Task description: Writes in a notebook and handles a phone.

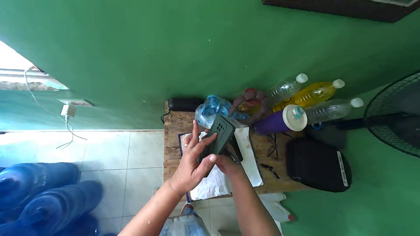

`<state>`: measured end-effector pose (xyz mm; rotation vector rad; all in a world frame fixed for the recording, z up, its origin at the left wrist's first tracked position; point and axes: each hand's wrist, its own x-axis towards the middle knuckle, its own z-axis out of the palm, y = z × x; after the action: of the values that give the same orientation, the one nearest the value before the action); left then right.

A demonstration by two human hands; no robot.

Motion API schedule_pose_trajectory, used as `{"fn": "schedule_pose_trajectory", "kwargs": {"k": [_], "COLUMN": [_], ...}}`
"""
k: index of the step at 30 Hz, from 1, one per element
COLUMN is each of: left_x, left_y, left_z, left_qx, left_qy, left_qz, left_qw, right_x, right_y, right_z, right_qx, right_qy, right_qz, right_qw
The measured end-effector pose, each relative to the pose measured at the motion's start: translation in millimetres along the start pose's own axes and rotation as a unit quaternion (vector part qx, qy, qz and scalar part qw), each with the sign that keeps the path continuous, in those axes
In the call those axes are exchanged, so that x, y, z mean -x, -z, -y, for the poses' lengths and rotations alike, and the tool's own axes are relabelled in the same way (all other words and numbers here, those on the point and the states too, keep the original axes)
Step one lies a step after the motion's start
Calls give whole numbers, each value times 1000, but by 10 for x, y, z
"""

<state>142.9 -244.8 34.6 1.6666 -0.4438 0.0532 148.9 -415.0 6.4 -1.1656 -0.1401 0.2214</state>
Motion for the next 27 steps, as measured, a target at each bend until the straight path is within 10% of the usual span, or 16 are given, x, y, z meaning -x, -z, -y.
{"fn": "schedule_pose_trajectory", "kwargs": {"k": [7, 11, 27], "left_x": [463, 979, 1041], "left_y": [220, 106, 6], "left_z": [734, 1231, 1375], "left_qx": [-176, -369, -444], "left_qy": [133, 208, 201], "left_qz": [-152, -77, -29], "left_qw": [964, 902, 873], "right_x": [-717, -1392, -1850], "right_y": [-11, 206, 332], "right_z": [102, -90, -465], "right_qx": [296, 402, 526], "right_qy": [62, 85, -82], "right_qz": [-258, -390, -445], "right_qw": [917, 824, 720]}}
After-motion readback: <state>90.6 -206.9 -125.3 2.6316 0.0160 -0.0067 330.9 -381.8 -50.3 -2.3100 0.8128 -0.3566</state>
